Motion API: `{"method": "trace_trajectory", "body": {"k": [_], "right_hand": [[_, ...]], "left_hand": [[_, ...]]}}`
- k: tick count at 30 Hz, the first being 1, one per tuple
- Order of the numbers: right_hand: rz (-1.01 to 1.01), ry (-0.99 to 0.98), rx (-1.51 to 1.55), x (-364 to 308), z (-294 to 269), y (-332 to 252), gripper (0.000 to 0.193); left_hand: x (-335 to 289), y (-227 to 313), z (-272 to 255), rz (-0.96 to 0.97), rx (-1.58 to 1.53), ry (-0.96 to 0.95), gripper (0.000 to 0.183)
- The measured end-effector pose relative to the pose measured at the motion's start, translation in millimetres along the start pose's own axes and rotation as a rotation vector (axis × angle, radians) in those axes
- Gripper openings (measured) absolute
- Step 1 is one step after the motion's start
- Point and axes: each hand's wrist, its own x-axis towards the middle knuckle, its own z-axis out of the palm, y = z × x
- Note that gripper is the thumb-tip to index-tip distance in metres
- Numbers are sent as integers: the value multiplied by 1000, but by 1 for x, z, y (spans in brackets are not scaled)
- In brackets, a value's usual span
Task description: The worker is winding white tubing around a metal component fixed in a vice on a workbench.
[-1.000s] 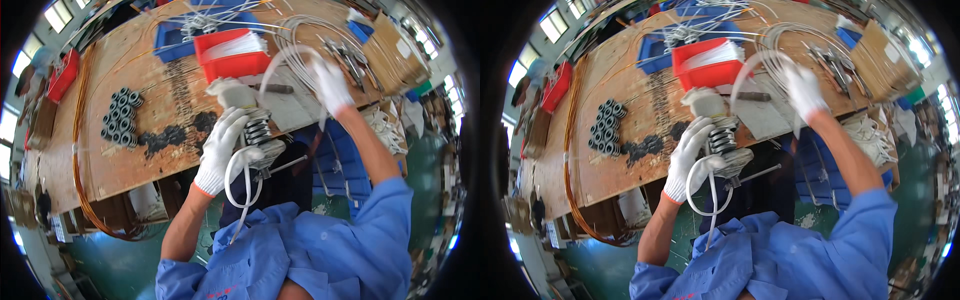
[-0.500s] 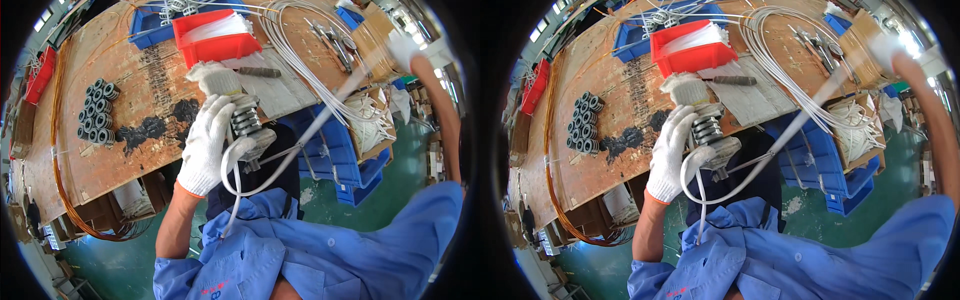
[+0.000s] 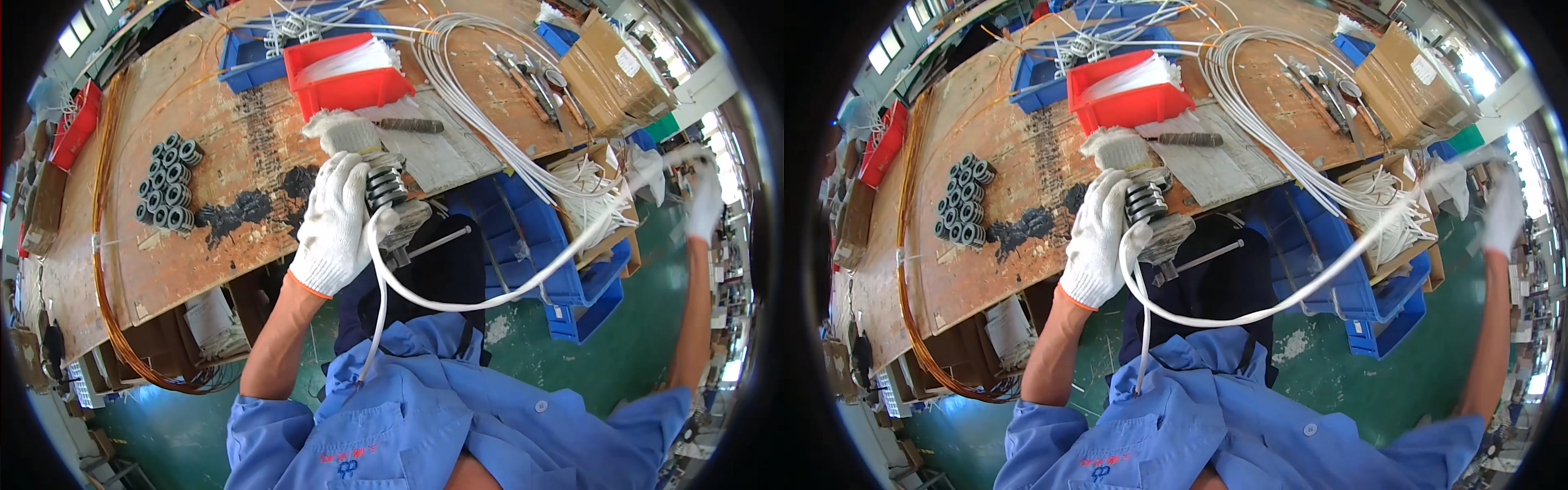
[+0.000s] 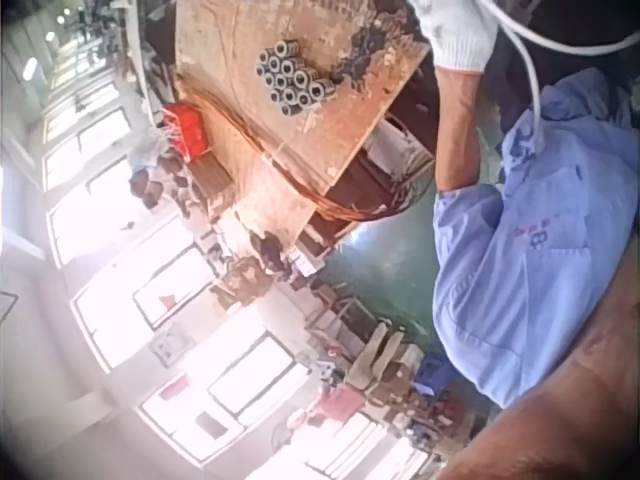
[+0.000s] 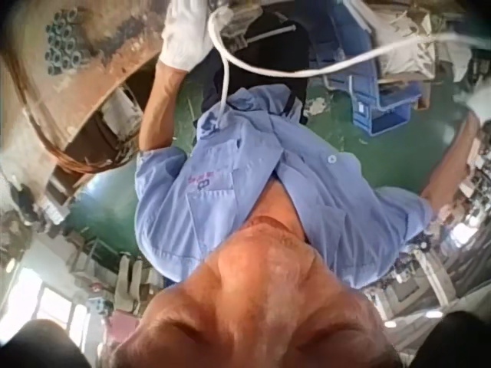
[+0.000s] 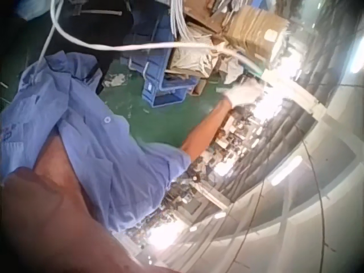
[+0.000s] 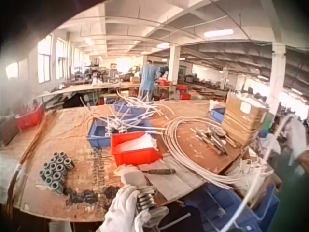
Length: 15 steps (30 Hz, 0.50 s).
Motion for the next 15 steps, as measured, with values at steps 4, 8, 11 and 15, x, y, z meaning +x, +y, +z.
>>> {"method": "trace_trajectory", "body": {"k": [4,8,11,15], "right_hand": [[534,-219,1032,-28,132,-275,26],[321,-546,1100,-21,227,-416,37],[-367,-273,896,-2,285,-494,46],[-1326,238,-72,60,196,-530,36]], "left_hand": [[-4,-8,1,21,-72,61,68],[-1,-6,12,42,-151,132,61],[0,-4,16,54,-178,158,61],[1,2,18,52,-174,126,62]]}}
